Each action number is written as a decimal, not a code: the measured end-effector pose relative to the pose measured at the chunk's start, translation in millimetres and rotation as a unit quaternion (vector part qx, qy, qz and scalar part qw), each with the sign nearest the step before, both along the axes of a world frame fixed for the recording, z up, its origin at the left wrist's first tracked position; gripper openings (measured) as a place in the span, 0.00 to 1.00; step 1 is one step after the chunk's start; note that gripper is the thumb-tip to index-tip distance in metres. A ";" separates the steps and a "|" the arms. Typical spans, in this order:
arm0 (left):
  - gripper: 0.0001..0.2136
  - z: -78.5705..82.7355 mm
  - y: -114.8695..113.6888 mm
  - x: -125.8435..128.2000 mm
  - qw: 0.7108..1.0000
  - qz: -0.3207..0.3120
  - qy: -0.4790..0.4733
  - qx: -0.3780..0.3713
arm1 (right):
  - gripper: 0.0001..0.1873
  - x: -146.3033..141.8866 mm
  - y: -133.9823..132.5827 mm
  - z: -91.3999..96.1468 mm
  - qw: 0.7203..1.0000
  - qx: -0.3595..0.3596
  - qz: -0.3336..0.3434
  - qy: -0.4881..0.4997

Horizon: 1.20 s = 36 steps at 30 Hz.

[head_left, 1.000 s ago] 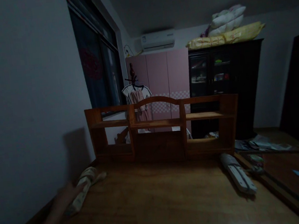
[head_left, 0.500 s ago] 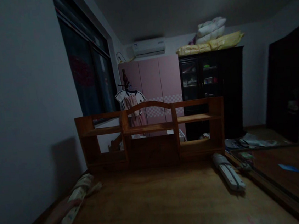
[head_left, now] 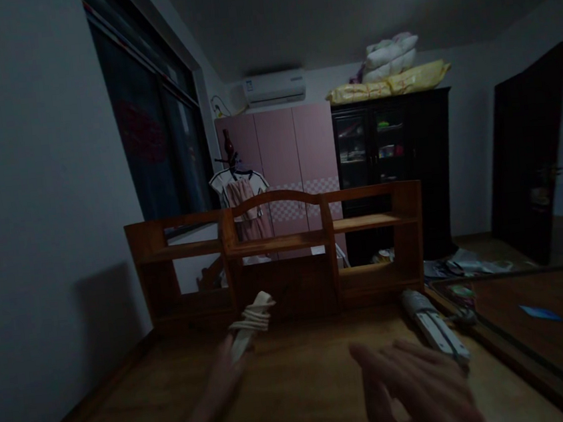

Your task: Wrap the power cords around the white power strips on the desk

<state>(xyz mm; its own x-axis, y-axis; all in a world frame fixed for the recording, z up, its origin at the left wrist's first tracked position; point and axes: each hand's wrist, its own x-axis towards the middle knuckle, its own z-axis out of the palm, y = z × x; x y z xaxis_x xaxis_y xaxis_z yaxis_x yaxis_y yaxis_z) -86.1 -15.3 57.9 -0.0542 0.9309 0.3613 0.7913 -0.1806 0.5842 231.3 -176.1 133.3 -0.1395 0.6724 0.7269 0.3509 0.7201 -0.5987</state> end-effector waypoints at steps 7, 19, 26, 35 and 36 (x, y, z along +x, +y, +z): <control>0.31 -28.1 12.2 76.8 0.982 -0.166 0.033 0.084 | 0.12 6.7 129.9 -65.7 0.970 0.039 -0.162 -0.174; 0.44 -67.5 16.9 91.7 0.950 -0.277 0.107 0.101 | 0.26 24.8 150.5 -117.3 0.983 -0.156 -0.098 0.016; 0.38 -44.0 0.6 90.9 0.927 -0.305 0.169 0.138 | 0.33 38.2 174.6 -123.0 0.840 -0.432 0.084 0.317; 0.22 -34.8 -25.6 110.6 0.843 -0.492 0.186 0.115 | 0.27 21.2 154.0 -107.5 0.816 -0.461 0.243 0.250; 0.22 -34.4 -27.5 111.8 0.836 -0.501 0.193 0.111 | 0.27 20.9 149.9 -105.0 0.839 -0.431 0.249 0.222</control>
<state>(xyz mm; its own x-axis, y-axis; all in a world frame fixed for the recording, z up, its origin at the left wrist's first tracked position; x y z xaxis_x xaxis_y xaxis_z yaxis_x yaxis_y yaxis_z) 25.7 -42.8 23.5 0.8735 0.3470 0.3415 0.3000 -0.9361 0.1838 252.1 -26.2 28.3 -0.4024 0.9137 0.0564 -0.2608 -0.0554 -0.9638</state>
